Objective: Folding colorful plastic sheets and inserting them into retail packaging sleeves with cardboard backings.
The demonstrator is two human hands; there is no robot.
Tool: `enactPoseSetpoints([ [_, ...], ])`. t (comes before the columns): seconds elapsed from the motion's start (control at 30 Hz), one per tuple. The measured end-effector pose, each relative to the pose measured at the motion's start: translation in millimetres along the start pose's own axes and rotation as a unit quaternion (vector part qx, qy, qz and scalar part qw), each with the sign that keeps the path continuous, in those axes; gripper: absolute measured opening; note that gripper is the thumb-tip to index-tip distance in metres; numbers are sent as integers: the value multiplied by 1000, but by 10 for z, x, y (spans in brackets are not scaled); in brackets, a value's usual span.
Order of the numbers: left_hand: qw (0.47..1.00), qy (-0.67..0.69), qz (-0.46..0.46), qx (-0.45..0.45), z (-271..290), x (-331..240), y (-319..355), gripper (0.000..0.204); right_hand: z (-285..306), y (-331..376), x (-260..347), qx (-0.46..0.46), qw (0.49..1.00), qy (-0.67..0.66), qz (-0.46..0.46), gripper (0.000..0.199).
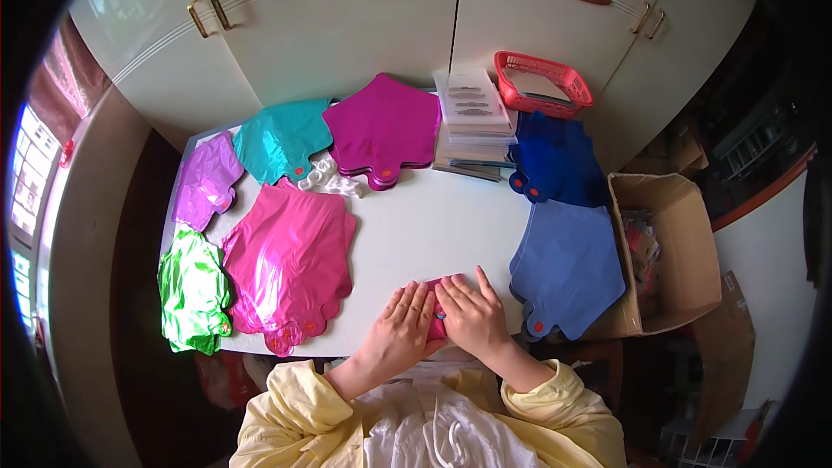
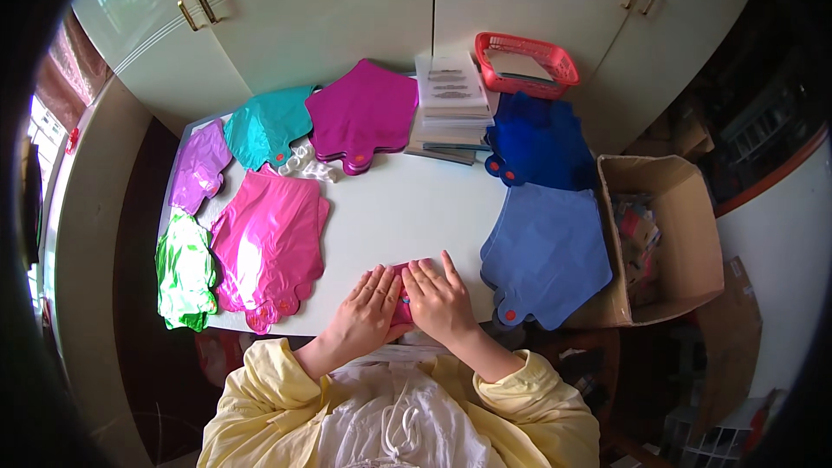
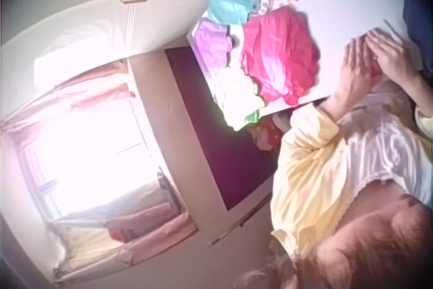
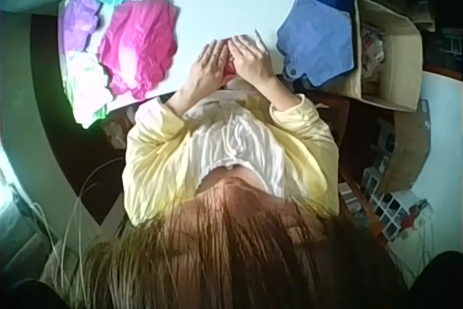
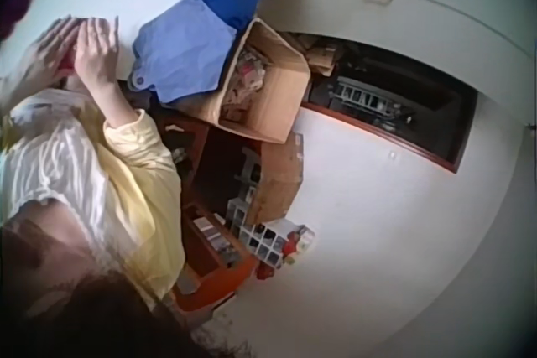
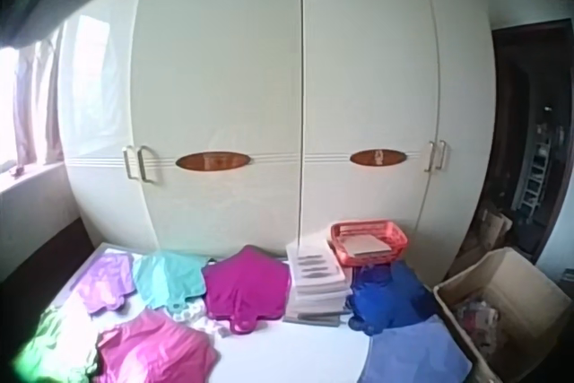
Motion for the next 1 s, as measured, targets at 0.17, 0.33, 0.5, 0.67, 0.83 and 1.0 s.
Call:
enactPoseSetpoints([
  [0.17, 1000, -2, -10, -1, -5, 20, -5, 73, 40, -13, -12, 15, 1000, -6, 6, 26],
  [0.33, 1000, -2, -14, 10, 21, 32, -17, 72, 21, 9, -23, 18, 1000, -12, 16, 26],
  [0.5, 1000, -2, -23, 16, 60, 50, -14, 72, -4, 21, -30, 12, 1000, -24, -1, 25],
  [0.67, 999, -18, -24, 31, 106, 80, 26, 75, -22, 23, -35, 5, 1000, -19, 3, 25],
  [0.83, 997, -54, 0, 47, 159, 133, 143, 80, -1, 33, -28, 19, 1000, -13, 18, 28],
  [1.0, 997, -69, 7, 36, 204, 135, 176, 80, 79, -2, 33, 44, 998, 21, 30, 25],
])
Point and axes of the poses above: each hand's wrist, its own y-axis away from the middle knuckle, its own z-axis out of the back of the hand, x = y × z, the point moved 2 cm from there along -y, towards the middle knuckle, and after that the axes turned 11 degrees about y, right-handed, at the moved point
